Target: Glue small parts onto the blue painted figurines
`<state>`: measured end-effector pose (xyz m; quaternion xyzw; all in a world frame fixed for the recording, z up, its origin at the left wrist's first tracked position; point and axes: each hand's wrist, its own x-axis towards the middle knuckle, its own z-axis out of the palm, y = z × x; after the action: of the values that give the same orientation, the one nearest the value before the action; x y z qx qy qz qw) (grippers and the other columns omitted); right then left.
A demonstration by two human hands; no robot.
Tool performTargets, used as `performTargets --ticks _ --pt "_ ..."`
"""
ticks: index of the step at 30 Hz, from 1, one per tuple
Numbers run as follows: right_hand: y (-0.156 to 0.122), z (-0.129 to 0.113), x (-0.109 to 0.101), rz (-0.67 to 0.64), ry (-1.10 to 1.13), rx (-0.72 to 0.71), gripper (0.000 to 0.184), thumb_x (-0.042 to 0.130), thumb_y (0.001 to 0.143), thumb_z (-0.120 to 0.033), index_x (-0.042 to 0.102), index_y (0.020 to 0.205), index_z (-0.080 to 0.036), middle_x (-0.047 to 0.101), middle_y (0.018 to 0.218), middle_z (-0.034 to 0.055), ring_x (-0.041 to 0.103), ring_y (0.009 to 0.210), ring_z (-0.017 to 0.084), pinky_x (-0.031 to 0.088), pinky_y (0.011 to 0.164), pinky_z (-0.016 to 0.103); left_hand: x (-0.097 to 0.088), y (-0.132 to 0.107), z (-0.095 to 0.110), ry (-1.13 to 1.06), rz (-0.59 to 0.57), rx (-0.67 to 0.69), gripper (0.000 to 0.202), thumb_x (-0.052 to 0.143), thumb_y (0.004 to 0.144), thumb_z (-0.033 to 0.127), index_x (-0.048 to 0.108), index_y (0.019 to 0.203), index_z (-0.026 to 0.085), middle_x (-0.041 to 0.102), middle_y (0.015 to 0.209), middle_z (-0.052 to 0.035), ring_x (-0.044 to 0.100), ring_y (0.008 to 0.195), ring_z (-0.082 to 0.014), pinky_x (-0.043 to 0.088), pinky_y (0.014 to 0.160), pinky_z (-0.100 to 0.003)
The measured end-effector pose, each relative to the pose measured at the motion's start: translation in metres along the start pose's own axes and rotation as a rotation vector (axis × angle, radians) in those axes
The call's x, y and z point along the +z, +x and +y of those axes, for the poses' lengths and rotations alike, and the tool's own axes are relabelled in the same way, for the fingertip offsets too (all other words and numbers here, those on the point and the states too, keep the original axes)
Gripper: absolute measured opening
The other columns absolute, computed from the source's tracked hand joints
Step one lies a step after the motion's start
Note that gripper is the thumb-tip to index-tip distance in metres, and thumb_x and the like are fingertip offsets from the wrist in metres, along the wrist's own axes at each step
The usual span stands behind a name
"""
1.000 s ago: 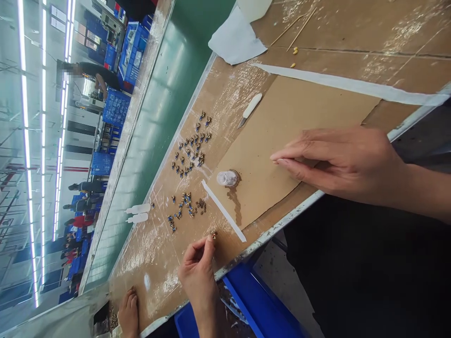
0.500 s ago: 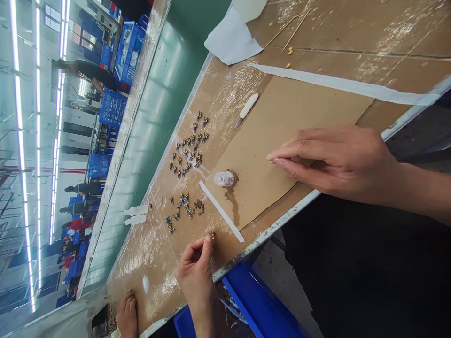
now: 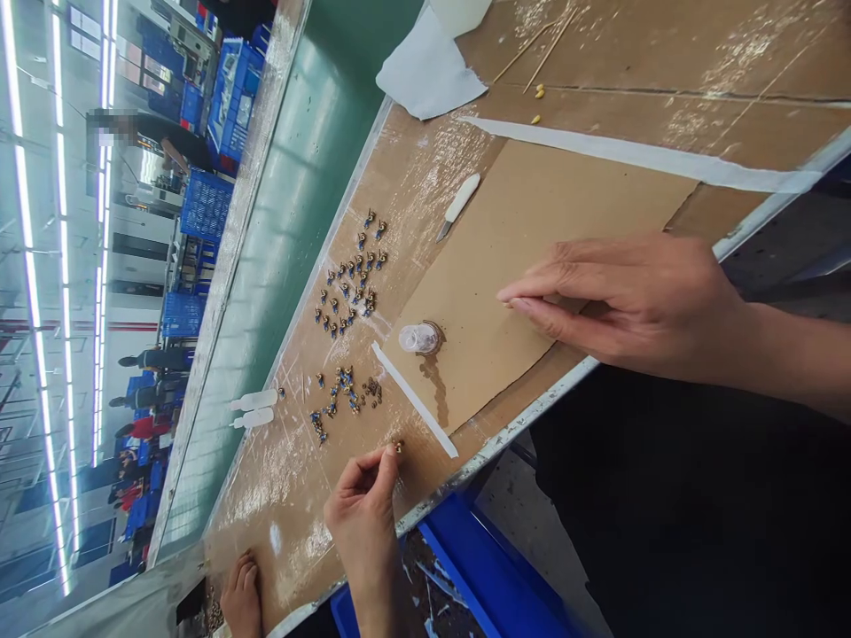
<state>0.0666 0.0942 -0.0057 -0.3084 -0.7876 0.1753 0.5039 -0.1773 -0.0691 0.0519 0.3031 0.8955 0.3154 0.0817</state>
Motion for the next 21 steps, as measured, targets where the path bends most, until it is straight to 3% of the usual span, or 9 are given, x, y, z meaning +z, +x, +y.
performTargets --ticks 7,21 --pt "-0.0008 -0.0002 0.0000 -0.011 0.021 0.027 0.011 0.053 0.087 -0.019 0.064 0.089 -0.022 0.068 0.080 0.0002 0.063 0.071 0.013 0.047 0.063 0.026 -0.0033 0.0030 -0.0048 -0.005 -0.090 -0.094 0.029 0.077 0.056 0.043 0.071 0.068 0.017 0.067 0.066 -0.0028 0.059 0.064 -0.0142 0.047 0.064 -0.024" --pt "0.0001 -0.0009 -0.0006 -0.009 -0.005 0.022 0.010 0.054 0.087 -0.020 0.064 0.087 -0.020 0.067 0.078 0.0002 0.063 0.070 0.013 0.045 0.059 0.026 -0.0024 0.0057 -0.0042 -0.018 -0.114 -0.152 0.033 0.079 0.054 0.044 0.071 0.069 0.016 0.068 0.068 -0.0026 0.057 0.066 -0.0121 0.046 0.065 -0.021"
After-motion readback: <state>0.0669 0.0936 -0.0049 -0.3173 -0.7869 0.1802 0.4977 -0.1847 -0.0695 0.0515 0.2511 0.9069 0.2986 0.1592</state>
